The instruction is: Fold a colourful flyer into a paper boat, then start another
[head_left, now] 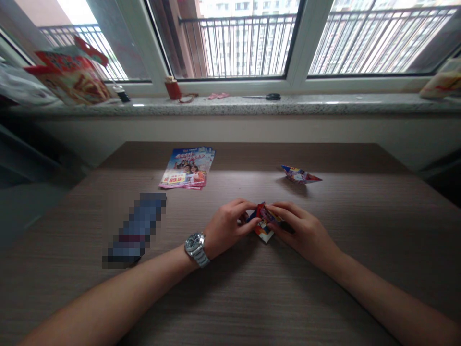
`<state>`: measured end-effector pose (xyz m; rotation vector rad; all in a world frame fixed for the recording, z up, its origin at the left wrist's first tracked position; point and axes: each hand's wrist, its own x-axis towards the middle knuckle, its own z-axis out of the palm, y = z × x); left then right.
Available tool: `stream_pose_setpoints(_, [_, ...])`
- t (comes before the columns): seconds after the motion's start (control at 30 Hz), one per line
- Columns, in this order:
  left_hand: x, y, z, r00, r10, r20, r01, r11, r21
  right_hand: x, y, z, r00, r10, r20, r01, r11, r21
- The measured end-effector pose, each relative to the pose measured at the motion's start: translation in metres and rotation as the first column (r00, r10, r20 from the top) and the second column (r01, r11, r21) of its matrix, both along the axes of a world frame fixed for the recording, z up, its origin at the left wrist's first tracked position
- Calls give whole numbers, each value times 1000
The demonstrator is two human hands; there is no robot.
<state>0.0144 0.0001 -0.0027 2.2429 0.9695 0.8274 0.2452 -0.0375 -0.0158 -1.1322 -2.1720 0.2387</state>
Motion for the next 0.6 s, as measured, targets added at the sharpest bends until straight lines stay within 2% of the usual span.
stream_pose_setpoints(0.6, [1,-1,0,999,-41,31,44,995,-94,-2,-1,-1,998,24,50,-25,1000,8])
